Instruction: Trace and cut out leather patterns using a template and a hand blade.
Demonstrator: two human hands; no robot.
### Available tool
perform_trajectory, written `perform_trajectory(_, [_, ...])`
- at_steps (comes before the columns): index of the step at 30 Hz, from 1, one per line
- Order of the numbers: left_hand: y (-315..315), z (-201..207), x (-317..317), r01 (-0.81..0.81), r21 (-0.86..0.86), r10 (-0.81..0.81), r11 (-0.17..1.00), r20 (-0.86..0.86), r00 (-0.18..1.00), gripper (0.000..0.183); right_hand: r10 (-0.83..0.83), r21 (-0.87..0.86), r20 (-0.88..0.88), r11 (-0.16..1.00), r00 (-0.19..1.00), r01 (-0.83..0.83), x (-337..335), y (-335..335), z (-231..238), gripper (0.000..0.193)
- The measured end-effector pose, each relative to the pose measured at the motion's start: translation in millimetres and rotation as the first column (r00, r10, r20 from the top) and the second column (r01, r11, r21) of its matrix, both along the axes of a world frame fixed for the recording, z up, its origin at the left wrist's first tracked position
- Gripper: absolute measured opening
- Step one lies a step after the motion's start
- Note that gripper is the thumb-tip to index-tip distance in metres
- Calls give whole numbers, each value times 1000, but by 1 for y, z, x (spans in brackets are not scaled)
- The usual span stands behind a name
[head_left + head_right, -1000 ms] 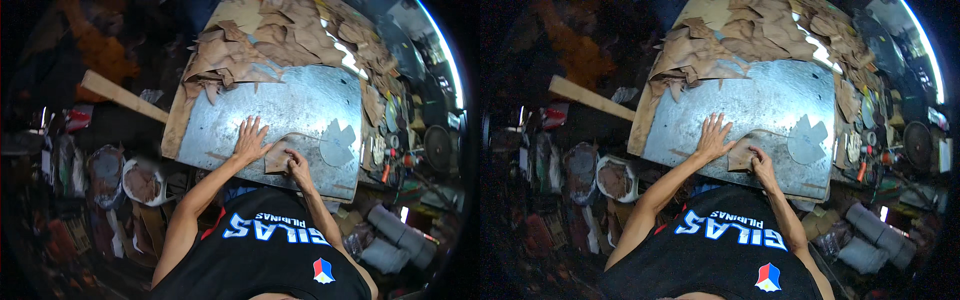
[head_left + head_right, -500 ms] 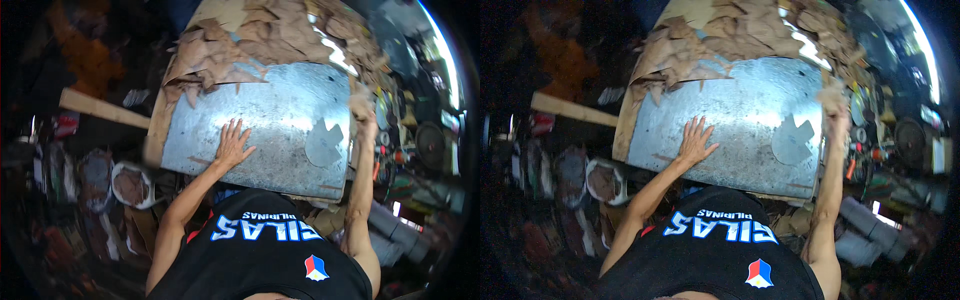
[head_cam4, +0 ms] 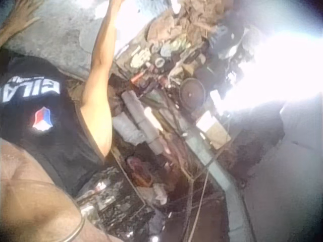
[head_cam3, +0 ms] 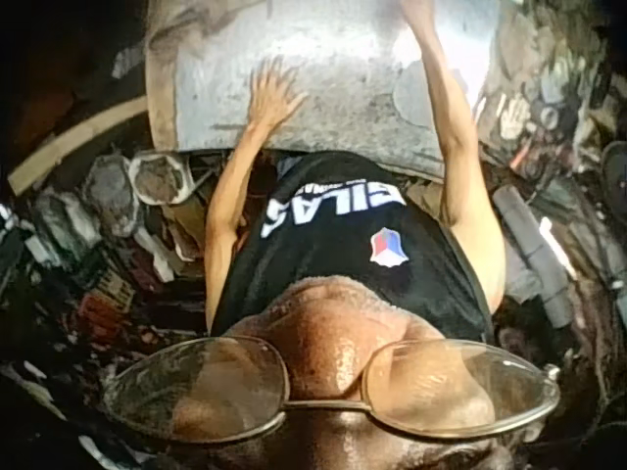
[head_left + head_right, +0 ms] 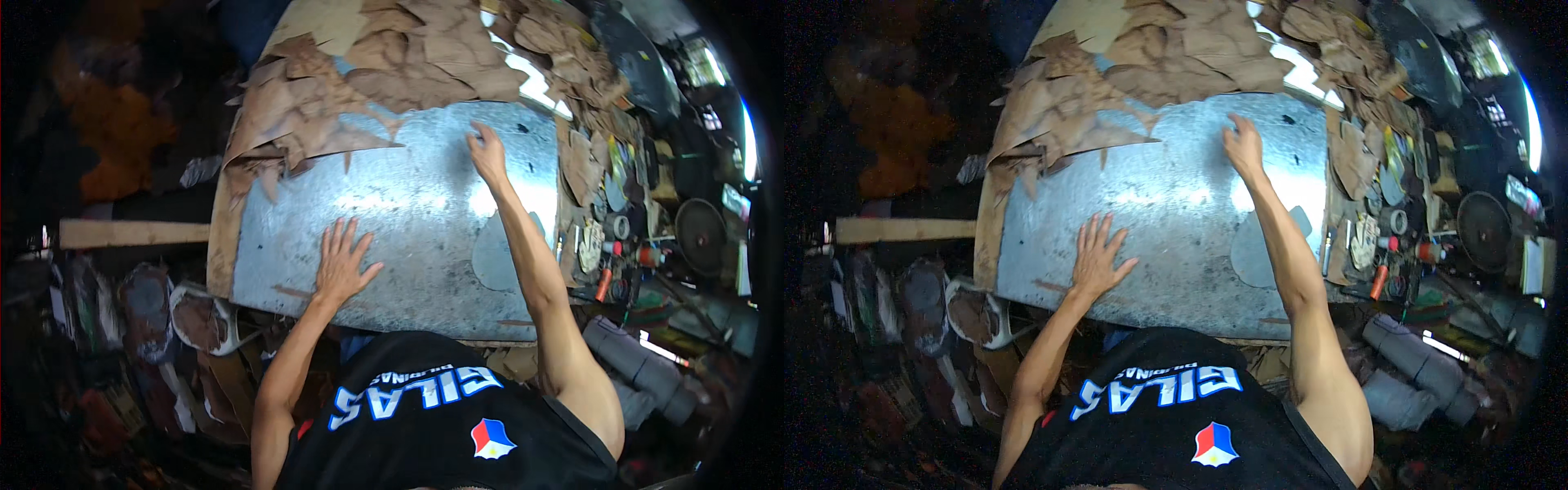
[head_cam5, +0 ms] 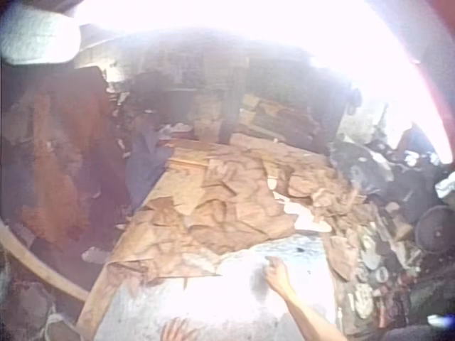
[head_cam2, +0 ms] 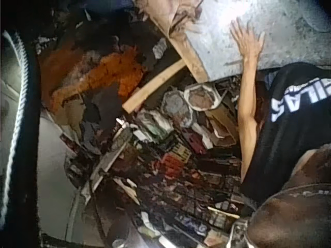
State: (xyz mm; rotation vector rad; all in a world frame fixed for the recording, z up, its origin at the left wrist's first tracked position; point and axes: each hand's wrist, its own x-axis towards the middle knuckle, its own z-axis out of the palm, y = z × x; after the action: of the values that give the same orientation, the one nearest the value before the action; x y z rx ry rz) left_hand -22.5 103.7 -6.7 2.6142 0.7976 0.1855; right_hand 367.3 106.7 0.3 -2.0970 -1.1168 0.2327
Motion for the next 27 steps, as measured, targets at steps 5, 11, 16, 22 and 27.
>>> perform_trajectory(5, [-1,4,8,3,-26,-2,1000,43,999,61,32,-248,544,961,838,124,72,57,16,61])
perform_trajectory(11, [-1,6,6,-14,-64,15,998,16,1000,61,-374,-227,248,874,894,429,131,91,16,91])
perform_trajectory(16, [0,4,7,-17,-52,19,999,34,999,62,-500,-250,134,819,856,517,183,86,0,84])
perform_trajectory(22, [-2,5,5,-21,-81,25,997,43,999,61,-397,-237,-86,899,914,369,203,54,-23,53])
perform_trajectory(27, [-3,5,5,-24,-76,27,997,37,999,61,-308,-205,-643,951,701,230,164,41,-4,40])
